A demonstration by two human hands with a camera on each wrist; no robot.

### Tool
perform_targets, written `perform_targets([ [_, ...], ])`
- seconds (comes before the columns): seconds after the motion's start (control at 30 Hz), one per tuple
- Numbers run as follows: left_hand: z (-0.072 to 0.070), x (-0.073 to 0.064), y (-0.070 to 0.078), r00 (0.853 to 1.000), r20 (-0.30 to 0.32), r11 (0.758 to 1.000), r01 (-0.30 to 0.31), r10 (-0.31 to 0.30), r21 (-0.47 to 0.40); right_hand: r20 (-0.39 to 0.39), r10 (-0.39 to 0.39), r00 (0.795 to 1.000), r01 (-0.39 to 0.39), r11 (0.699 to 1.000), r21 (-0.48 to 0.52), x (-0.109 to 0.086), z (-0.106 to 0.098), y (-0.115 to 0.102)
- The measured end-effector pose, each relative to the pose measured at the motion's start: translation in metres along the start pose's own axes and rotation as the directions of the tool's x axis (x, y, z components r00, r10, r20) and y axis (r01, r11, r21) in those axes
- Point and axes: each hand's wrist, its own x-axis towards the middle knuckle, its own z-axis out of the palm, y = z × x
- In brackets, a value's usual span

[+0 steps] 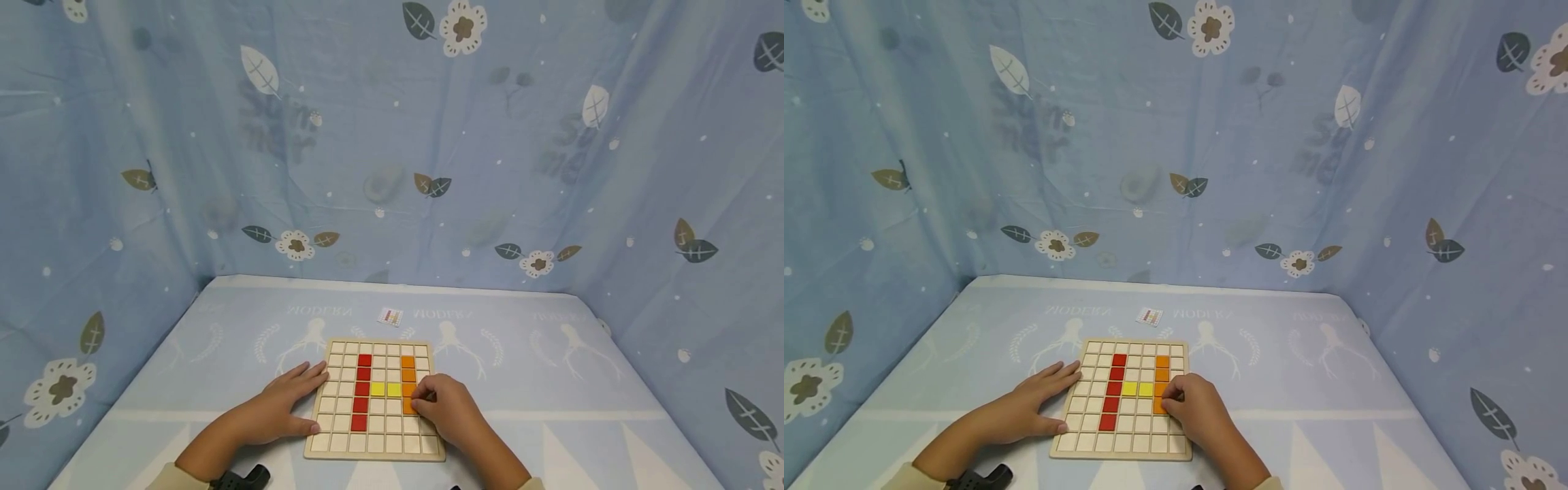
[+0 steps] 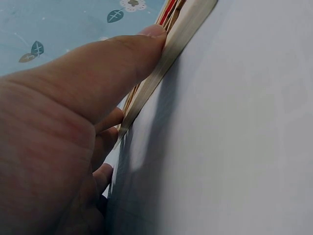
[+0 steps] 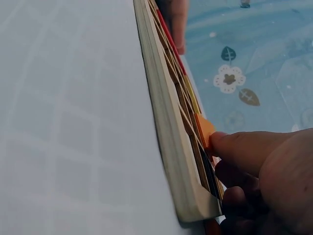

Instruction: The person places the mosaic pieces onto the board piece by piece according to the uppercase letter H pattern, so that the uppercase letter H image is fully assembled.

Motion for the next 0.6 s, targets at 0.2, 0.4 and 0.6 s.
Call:
perform_targets([
  [0.2, 0.001, 0.0, -0.001, 1.0, 0.006, 1.0, 0.005, -0.005, -0.01, -0.011, -0.029, 1.0, 0.028, 0.996, -0.084, -0.001, -0.002, 0.0],
  [0.4, 0.001, 0.001, -0.003, 1.0, 0.009, 1.0, 0.005, -0.005, -0.01, 0.017, -0.045, 0.999, 0.046, 0.996, -0.072, -0.002, -0.007, 0.003],
  [0.6, 0.001, 0.001, -0.003, 1.0, 0.009, 1.0, 0.008, -0.008, -0.01, 0.071, -0.025, 0.997, 0.026, 1.0, -0.015, -0.006, -0.021, 0.011],
])
